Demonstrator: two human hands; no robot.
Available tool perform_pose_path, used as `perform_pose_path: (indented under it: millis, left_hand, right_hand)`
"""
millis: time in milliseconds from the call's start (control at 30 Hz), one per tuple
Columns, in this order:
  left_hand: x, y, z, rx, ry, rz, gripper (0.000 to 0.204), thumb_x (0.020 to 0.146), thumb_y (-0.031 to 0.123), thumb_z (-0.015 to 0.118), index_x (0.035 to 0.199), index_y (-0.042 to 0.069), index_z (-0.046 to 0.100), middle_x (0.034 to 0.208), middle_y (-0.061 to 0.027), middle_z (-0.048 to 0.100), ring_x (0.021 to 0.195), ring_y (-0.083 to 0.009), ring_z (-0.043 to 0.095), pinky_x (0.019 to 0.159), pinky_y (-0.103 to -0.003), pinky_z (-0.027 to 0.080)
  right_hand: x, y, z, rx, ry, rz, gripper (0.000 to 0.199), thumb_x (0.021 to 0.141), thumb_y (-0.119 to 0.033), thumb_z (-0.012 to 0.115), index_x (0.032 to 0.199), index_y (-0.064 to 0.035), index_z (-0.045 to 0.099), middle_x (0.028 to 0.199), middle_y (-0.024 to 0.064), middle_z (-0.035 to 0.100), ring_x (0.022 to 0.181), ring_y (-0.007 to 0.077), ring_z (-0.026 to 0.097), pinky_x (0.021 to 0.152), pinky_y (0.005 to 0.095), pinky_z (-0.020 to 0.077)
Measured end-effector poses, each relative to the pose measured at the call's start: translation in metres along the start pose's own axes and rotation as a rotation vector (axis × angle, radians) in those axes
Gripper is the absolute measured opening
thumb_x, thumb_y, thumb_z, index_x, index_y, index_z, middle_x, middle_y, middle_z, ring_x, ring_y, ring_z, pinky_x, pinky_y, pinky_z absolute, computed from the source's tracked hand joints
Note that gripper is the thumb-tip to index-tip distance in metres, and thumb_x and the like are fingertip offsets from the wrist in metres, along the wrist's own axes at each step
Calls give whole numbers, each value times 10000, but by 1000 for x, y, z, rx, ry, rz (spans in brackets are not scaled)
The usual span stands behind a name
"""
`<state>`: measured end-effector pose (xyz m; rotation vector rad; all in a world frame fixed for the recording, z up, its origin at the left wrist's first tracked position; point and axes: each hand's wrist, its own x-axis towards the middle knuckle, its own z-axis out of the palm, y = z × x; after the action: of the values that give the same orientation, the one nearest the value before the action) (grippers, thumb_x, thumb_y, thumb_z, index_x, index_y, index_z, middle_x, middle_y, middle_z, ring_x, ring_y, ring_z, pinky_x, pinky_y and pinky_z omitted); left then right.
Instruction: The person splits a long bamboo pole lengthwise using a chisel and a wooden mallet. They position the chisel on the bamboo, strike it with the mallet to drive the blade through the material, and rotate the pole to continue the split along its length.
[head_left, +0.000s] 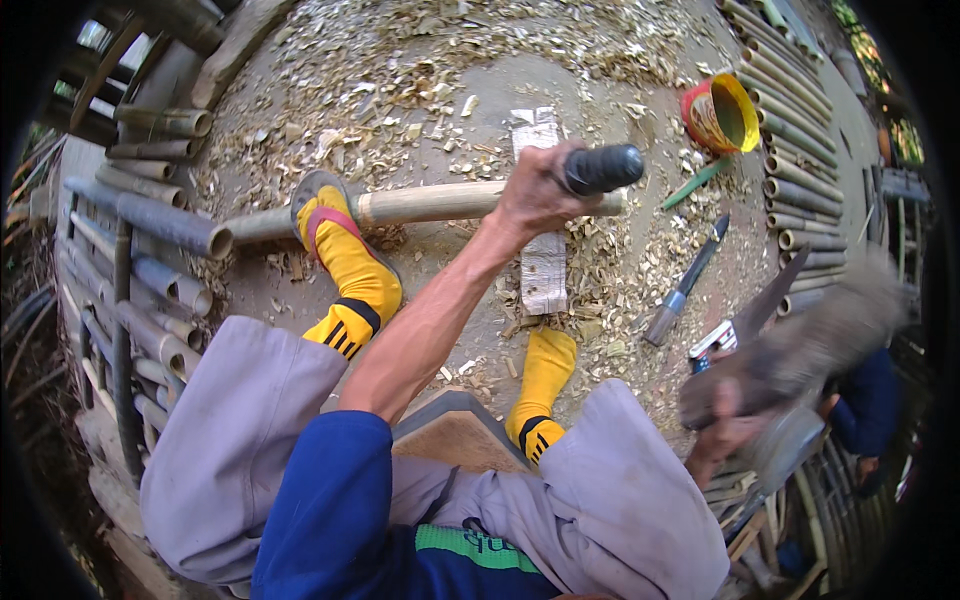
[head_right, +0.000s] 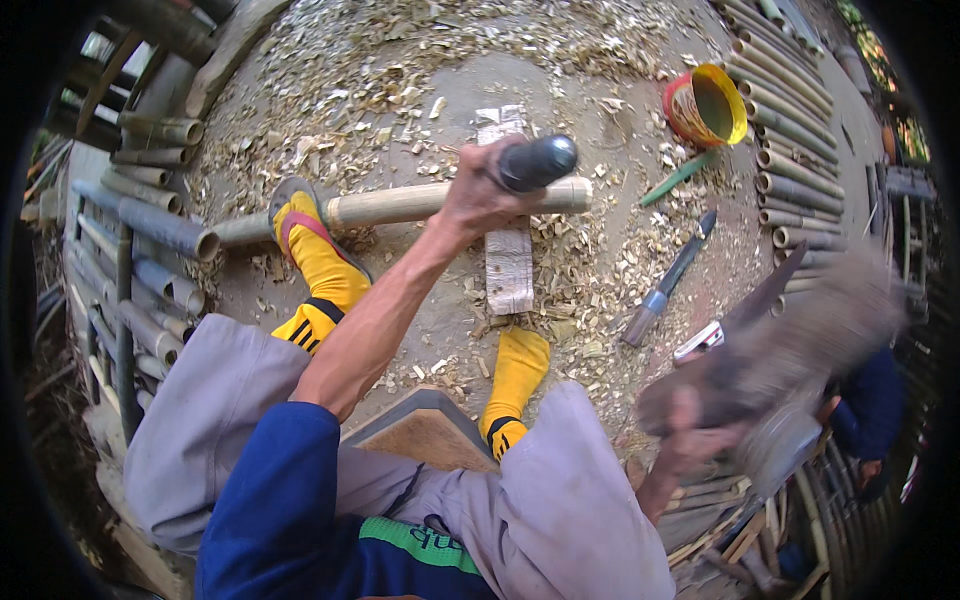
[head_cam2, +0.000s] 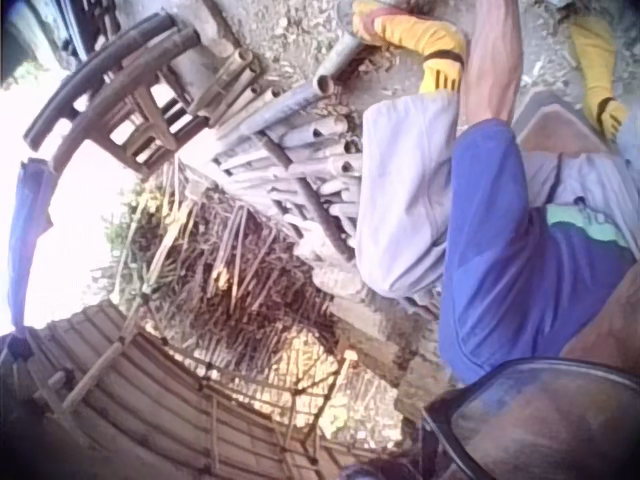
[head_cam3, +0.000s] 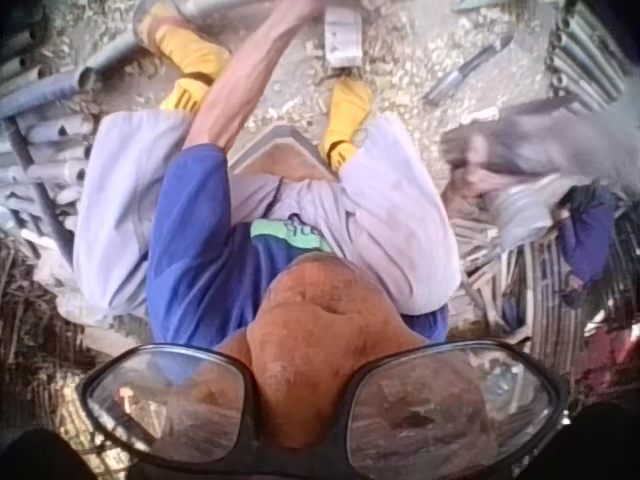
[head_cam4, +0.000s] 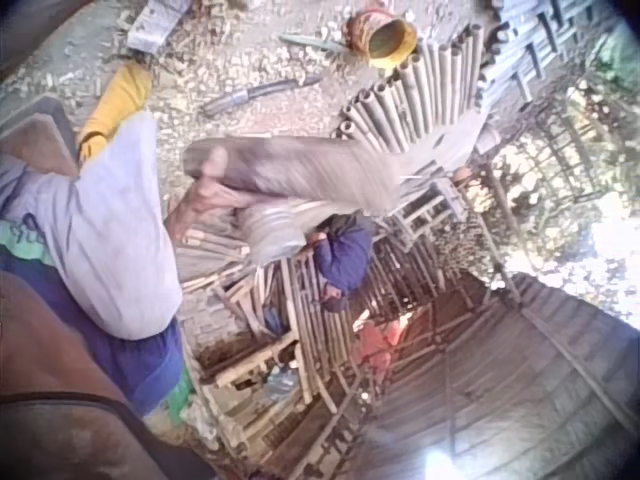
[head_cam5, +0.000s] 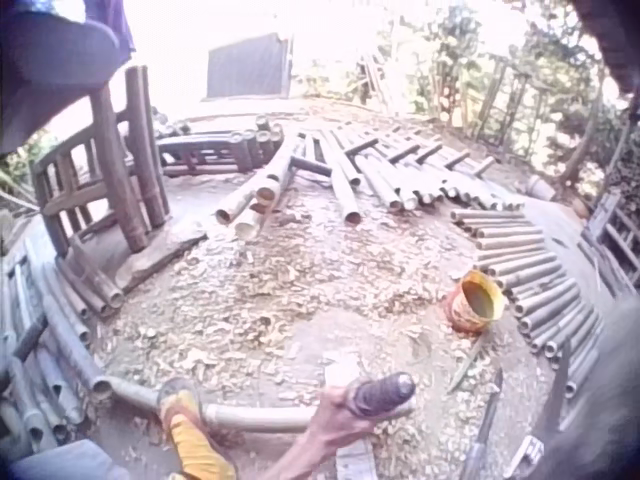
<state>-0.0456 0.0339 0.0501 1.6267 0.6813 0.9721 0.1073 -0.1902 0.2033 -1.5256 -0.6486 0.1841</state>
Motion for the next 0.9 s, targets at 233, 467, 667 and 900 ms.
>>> perform_pose_path:
  millis: [233, 467, 667, 900]
  left_hand:
    - [-6, -8, 5, 207, -86, 56, 268, 643, 175, 756, 797, 44, 579, 626, -83, 636, 538, -171, 629, 506, -294, 530]
    - [-9, -15, -4, 166, -47, 74, 270, 710, 242, 721, 740, 95, 497, 522, -53, 555, 454, -178, 573, 464, -333, 509]
    - [-4, -10, 2, 155, -68, 70, 242, 698, 239, 719, 753, 101, 528, 546, -58, 583, 470, -187, 591, 470, -334, 508]
    - [-13, -13, -9, 35, -75, -42, 232, 688, 218, 754, 787, 60, 616, 660, -69, 639, 509, -161, 595, 495, -301, 542]
  right_hand:
    - [-9, 15, 68, -589, -641, -59, 1004, 585, -274, 780, 1409, -41, 256, 1364, 153, 380, 1240, 293, 392, 1044, 367, 295]
    - [60, -82, 24, -450, -363, -242, 657, 726, -346, 626, 1254, -26, 402, 1079, 138, 478, 987, 261, 496, 843, 357, 417]
    - [61, -101, 49, -54, 70, -329, 524, 767, -463, 624, 987, -2, 507, 898, 73, 511, 826, 214, 539, 712, 336, 473]
    - [-45, 25, 41, -420, -652, 436, 1125, 551, -404, 823, 1406, 15, 225, 1327, 221, 387, 1224, 324, 386, 1035, 387, 316]
